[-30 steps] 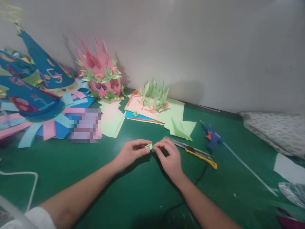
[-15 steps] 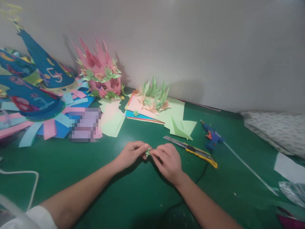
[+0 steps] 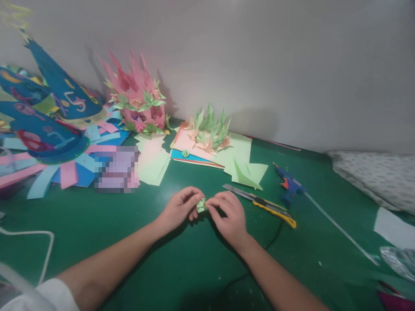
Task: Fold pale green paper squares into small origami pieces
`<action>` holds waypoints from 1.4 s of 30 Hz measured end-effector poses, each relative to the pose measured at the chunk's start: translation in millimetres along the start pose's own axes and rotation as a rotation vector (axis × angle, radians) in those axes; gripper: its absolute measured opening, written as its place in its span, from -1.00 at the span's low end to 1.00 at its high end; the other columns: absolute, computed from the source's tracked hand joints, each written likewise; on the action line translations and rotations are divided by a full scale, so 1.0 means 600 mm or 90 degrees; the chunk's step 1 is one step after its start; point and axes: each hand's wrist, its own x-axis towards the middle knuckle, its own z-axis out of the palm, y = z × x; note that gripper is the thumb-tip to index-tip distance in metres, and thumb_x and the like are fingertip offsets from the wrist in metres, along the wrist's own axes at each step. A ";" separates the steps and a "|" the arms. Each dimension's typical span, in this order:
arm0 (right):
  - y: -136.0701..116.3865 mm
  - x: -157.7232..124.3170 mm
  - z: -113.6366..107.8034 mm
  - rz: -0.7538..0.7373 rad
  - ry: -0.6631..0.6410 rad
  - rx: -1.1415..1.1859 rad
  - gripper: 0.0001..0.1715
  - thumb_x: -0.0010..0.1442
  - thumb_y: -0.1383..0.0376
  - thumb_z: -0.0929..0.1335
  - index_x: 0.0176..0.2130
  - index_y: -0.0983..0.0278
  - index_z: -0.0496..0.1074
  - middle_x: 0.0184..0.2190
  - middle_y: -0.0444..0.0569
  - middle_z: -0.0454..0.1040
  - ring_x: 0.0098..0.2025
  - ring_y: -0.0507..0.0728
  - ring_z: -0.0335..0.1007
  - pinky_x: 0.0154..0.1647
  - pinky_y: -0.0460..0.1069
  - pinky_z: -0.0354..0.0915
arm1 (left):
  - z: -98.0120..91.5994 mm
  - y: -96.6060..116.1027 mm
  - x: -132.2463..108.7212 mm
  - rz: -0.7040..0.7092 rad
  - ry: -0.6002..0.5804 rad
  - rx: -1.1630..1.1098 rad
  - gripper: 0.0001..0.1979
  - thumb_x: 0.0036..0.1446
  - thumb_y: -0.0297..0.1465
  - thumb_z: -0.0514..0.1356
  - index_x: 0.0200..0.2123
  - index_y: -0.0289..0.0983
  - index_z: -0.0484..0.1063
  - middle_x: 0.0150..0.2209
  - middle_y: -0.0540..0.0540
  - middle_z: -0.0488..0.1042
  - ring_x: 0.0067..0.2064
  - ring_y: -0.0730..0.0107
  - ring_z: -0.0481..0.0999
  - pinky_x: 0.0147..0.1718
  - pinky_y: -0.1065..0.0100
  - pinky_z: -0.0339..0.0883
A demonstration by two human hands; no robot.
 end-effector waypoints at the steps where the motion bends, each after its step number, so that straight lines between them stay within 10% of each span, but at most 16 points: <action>1: 0.001 0.002 0.001 0.022 0.014 0.020 -0.88 0.11 0.35 0.29 -0.40 0.23 0.43 -0.48 -0.08 0.37 -0.39 0.08 0.28 -0.35 -0.01 0.19 | 0.000 0.002 0.001 -0.002 -0.010 -0.010 -0.70 0.04 -0.18 0.11 -0.31 -0.32 0.33 -0.64 0.09 0.29 -0.63 0.60 0.29 -0.65 0.53 0.19; 9: 0.007 0.011 -0.001 0.129 0.046 0.133 -0.89 0.10 0.38 0.29 -0.45 0.26 0.39 -0.48 -0.09 0.33 -0.41 0.06 0.25 -0.39 -0.04 0.22 | -0.006 0.016 0.002 -0.043 -0.086 -0.080 -0.56 -0.04 -0.36 0.22 -0.04 -0.33 0.32 -0.45 0.01 0.34 -0.46 0.54 0.35 -0.37 0.35 0.31; 20: 0.004 0.014 0.001 0.211 0.006 0.219 -0.90 0.07 0.38 0.32 -0.47 0.28 0.40 -0.49 -0.10 0.31 -0.47 0.03 0.22 -0.44 -0.07 0.21 | -0.009 0.010 0.005 0.094 -0.020 0.025 -0.69 -0.06 -0.40 0.22 -0.17 -0.26 0.45 -0.18 -0.10 0.24 -0.23 0.46 0.34 -0.20 0.34 0.30; 27: 0.006 0.015 0.001 0.242 -0.016 0.239 -0.90 0.07 0.36 0.32 -0.47 0.29 0.40 -0.50 -0.11 0.32 -0.48 0.02 0.21 -0.45 -0.08 0.20 | -0.009 0.005 0.003 0.011 -0.008 -0.048 -0.59 -0.13 -0.39 0.28 -0.13 -0.31 0.41 -0.32 -0.08 0.45 -0.26 0.40 0.41 -0.16 0.28 0.30; 42: 0.009 -0.003 -0.009 -0.061 0.049 -0.029 -0.88 0.09 0.41 0.31 -0.37 0.23 0.44 -0.49 -0.06 0.38 -0.40 0.08 0.26 -0.36 0.01 0.16 | -0.011 0.015 0.002 -0.091 -0.073 -0.013 -0.69 -0.11 -0.27 0.26 -0.32 -0.37 0.50 -0.54 -0.04 0.46 -0.51 0.52 0.37 -0.43 0.42 0.27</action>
